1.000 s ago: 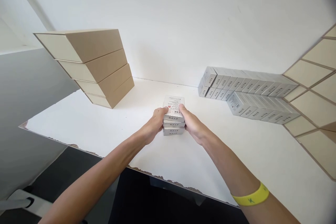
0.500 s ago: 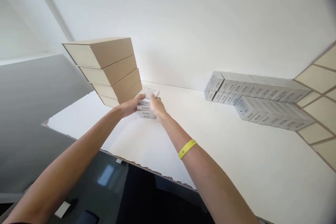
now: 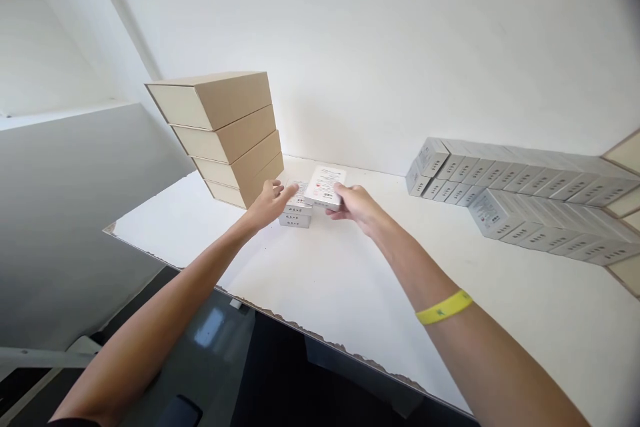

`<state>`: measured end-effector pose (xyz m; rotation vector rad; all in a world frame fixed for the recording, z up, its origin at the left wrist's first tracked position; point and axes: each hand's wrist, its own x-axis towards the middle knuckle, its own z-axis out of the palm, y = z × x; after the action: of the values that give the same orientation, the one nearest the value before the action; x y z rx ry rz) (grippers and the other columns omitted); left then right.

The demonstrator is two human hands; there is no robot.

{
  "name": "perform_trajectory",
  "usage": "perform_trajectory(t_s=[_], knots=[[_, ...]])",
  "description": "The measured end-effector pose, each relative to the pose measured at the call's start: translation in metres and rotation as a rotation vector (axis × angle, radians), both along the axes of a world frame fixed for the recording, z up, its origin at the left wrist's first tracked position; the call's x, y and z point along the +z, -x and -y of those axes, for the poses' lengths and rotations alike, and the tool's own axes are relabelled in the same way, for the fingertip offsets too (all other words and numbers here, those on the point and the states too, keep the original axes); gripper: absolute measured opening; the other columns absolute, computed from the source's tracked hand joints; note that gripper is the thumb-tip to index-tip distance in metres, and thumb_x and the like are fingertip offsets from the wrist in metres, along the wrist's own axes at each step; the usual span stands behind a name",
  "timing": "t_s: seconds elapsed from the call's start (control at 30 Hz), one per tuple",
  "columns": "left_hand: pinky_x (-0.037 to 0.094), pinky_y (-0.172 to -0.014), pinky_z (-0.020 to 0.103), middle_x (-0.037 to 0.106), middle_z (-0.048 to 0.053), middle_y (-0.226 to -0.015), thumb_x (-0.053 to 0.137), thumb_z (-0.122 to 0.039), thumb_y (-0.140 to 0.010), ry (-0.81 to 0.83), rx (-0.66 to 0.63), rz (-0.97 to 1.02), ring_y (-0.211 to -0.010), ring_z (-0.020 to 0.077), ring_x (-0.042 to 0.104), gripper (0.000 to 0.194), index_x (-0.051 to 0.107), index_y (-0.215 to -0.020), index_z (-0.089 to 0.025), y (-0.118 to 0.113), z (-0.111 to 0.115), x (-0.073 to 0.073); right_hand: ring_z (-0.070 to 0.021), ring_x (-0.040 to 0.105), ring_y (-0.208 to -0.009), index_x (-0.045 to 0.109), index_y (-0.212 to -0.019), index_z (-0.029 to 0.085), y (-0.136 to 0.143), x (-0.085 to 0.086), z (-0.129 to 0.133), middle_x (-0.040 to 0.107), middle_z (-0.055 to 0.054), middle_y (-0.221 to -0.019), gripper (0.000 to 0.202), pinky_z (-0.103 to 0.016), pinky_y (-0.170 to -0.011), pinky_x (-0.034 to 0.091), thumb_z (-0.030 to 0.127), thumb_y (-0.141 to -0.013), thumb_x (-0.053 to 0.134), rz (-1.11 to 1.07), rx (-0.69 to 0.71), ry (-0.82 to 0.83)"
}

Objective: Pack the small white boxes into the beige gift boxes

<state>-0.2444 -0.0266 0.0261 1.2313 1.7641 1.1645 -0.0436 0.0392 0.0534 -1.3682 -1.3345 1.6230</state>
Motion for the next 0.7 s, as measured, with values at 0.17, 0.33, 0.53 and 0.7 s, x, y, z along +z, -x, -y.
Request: perform_trajectory(t_s=[0.17,0.33,0.53,0.7], knots=[[0.049,-0.093,0.045,0.044,0.021,-0.148,0.085,-0.066,-0.055,-0.010,0.065,-0.242,-0.130,0.0391,0.051,0.101,0.031,-0.130,-0.024,-0.015,0.005,0.001,-0.0128,0.068,-0.069,0.063,-0.109,0.012,-0.060,-0.007,0.013,0.071,-0.005,-0.094,0.027,-0.026,-0.060,0.056,0.037,-0.102,0.055,-0.051,-0.057,0.063],[0.040,-0.100,0.053,0.056,0.016,-0.126,0.084,-0.056,-0.058,-0.032,0.137,-0.396,-0.118,0.0391,0.057,0.080,0.033,-0.110,-0.024,-0.037,0.004,0.006,-0.0168,0.071,-0.065,0.064,-0.104,0.012,-0.084,-0.020,0.036,0.074,-0.014,-0.103,0.023,-0.025,-0.049,0.053,0.033,-0.098,0.058,-0.118,-0.036,0.097],[0.035,-0.104,0.053,0.058,0.007,-0.113,0.083,-0.043,-0.059,-0.132,0.205,-0.446,-0.118,0.0350,0.056,0.067,0.032,-0.098,-0.025,-0.043,0.011,0.007,-0.0195,0.073,-0.069,0.061,-0.101,0.014,-0.092,-0.025,0.051,0.074,-0.016,-0.107,0.024,-0.027,-0.050,0.055,0.037,-0.095,0.061,-0.123,-0.012,0.065],[0.051,-0.081,0.036,0.061,0.007,-0.116,0.073,-0.050,-0.074,-0.232,0.164,-0.290,-0.102,0.0230,0.064,0.056,0.032,-0.103,-0.026,-0.050,0.025,0.024,-0.0231,0.074,-0.086,0.055,-0.117,0.021,-0.108,-0.012,0.067,0.074,-0.010,-0.114,0.048,-0.036,-0.077,0.062,0.042,-0.082,0.080,-0.087,-0.025,-0.116]])
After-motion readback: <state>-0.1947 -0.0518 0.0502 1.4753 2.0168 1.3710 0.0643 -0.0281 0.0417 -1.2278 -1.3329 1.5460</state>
